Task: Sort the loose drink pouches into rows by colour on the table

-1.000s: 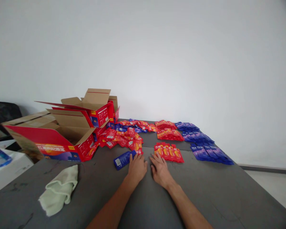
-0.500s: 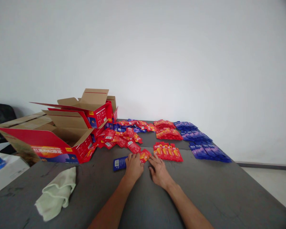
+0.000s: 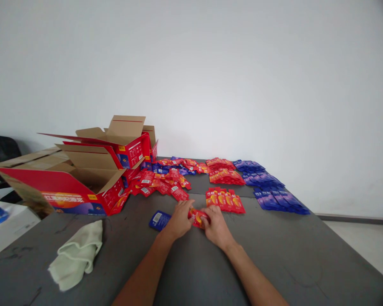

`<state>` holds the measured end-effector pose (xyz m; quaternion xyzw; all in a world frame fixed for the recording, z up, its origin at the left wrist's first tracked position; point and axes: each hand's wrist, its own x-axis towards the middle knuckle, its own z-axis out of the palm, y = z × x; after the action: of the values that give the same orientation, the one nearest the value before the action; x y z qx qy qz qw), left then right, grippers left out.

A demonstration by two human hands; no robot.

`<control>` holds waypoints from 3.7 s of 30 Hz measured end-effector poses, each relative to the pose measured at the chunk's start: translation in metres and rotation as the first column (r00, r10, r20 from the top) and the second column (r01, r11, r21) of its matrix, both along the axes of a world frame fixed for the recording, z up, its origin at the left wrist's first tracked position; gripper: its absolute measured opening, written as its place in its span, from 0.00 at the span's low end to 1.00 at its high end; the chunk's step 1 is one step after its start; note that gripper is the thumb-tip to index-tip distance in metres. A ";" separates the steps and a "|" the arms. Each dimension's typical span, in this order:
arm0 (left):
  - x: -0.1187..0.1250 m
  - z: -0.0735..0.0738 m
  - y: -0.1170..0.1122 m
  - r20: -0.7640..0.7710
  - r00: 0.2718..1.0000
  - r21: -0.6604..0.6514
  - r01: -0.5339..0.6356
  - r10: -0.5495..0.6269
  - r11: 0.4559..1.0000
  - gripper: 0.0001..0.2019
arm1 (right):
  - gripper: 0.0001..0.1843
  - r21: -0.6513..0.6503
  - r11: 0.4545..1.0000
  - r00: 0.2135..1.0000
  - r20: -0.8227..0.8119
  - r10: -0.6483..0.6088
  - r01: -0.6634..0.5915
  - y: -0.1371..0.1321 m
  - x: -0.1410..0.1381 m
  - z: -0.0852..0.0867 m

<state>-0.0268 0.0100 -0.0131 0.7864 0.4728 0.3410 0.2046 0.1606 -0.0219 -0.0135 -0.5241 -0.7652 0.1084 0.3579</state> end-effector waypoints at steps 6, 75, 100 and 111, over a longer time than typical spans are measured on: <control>-0.012 0.004 0.013 0.355 0.933 -0.246 0.041 0.050 0.968 0.08 | 0.08 -0.060 0.998 0.982 -0.188 -0.028 0.017 -0.004 0.004 0.013; 0.020 0.001 0.004 0.740 0.513 -0.535 0.057 0.435 0.843 0.18 | 0.20 -0.558 0.757 0.771 -0.626 -0.116 -0.339 -0.006 -0.002 0.003; 0.099 0.000 0.040 -0.336 0.902 0.010 -0.283 0.269 0.959 0.18 | 0.26 -0.175 0.839 0.802 0.443 -0.401 0.516 0.030 0.062 -0.026; 0.107 -0.022 0.037 -0.352 0.933 0.047 -0.064 0.076 0.997 0.22 | 0.28 -0.259 0.842 0.818 0.484 -0.310 0.473 0.029 0.074 -0.015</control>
<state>0.0797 0.0466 -0.0350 0.8209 0.5236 0.2092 0.0904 0.2343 0.0073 -0.0287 -0.7406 -0.6631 0.0559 0.0931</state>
